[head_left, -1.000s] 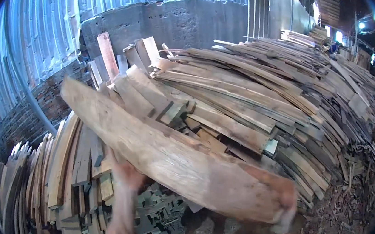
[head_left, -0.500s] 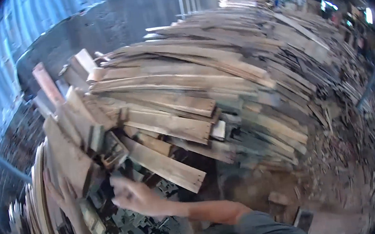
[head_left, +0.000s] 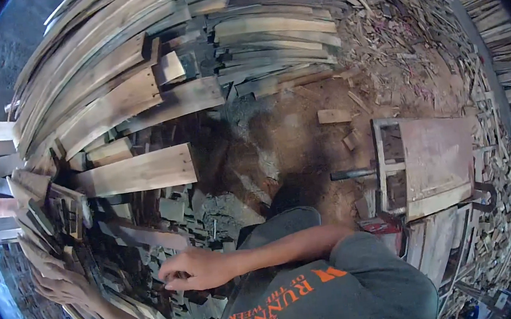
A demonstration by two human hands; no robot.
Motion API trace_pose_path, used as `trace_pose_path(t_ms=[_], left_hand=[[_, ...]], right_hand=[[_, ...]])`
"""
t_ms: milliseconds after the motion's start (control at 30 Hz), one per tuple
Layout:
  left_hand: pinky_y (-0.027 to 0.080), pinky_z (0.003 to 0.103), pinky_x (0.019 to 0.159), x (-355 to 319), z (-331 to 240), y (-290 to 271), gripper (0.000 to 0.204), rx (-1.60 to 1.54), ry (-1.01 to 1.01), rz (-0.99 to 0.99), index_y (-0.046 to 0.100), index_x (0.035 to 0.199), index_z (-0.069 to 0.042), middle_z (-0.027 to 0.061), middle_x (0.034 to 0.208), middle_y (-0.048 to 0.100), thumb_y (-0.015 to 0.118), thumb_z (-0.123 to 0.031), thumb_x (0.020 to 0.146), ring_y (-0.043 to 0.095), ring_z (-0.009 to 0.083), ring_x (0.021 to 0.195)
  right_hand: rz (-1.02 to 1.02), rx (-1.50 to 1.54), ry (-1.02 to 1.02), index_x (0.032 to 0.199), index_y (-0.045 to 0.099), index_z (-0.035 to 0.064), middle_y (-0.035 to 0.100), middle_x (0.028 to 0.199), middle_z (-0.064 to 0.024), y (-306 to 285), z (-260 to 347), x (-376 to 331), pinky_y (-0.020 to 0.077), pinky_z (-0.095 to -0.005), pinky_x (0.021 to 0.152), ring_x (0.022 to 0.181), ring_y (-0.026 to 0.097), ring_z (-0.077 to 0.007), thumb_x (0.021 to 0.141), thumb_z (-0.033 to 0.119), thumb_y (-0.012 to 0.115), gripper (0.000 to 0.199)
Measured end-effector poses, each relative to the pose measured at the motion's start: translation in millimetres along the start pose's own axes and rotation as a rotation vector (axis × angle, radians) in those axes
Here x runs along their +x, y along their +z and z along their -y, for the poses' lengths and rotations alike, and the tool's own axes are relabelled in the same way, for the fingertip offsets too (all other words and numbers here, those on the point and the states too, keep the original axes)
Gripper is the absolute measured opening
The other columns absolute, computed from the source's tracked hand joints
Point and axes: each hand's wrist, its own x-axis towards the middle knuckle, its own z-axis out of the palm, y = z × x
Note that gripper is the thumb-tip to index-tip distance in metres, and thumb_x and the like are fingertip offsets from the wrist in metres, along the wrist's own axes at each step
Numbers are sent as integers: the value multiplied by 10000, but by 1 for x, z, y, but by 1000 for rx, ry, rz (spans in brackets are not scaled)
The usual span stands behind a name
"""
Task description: The recorder is sorting, moving, and stacking wooden planks at a processing station on a factory floor.
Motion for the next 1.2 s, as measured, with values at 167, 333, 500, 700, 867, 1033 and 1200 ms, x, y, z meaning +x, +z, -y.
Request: trace_pose_path(t_ms=[167, 333, 500, 700, 867, 1033, 1200], left_hand=[[459, 523, 956, -11, 26, 19, 665, -144, -68, 87, 483, 1412, -39, 228, 1270, 593, 534, -533, 969, 568, 408, 1140], [367, 521, 1057, -23, 51, 46, 723, -367, -368, 200, 488, 1376, 48, 280, 1337, 538, 422, -566, 1000, 488, 439, 1243], [320, 491, 1093, -2, 21, 9, 710, -453, -511, 264, 425, 1420, 55, 307, 1404, 459, 441, -524, 1010, 424, 454, 1303], [302, 467, 1122, 103, -76, -45, 621, -653, -408, 195, 412, 1448, 34, 246, 1455, 433, 435, -428, 1034, 413, 390, 1343], [254, 451, 1170, 194, -193, -46, 608, -773, -254, 196, 350, 1469, 52, 222, 1505, 388, 512, -321, 1017, 366, 339, 1401], [268, 468, 1168, 302, -357, -25, 685, -1052, -134, 228, 340, 1447, 98, 239, 1489, 399, 519, -394, 1005, 369, 345, 1401], [257, 473, 1176, 401, -480, 23, 590, -1202, -67, 397, 395, 1445, 50, 212, 1482, 436, 496, -321, 998, 377, 317, 1409]], right_hand=[[-130, -55, -74, 1091, 646, -5, 664, 838, -105, -8, 10, -13, 498, -344, 647, 685, 624, -195, 918, 175, 669, 251], [-177, -84, -116, 1115, 659, 4, 674, 892, -112, -27, 25, -11, 514, -343, 652, 719, 650, -209, 883, 97, 704, 254], [-403, -312, -310, 1063, 683, 3, 684, 873, -111, -99, 47, -2, 529, -322, 680, 744, 674, -206, 858, 43, 699, 209], [-629, -391, -395, 1062, 679, -29, 656, 819, -92, -230, 96, 10, 532, -280, 665, 762, 673, -175, 911, -50, 618, 164], [-989, -626, -752, 989, 652, -37, 634, 740, -120, -394, 138, 19, 489, -313, 545, 619, 638, -215, 988, 252, 548, 307], [-1206, -242, -835, 1094, 632, -19, 601, 743, -108, -587, 192, -15, 518, -388, 643, 669, 571, -214, 1035, 412, 455, 469], [-1251, -184, -583, 1117, 620, -52, 609, 789, -103, -705, 208, -22, 505, -382, 658, 712, 570, -209, 1045, 385, 453, 473]])
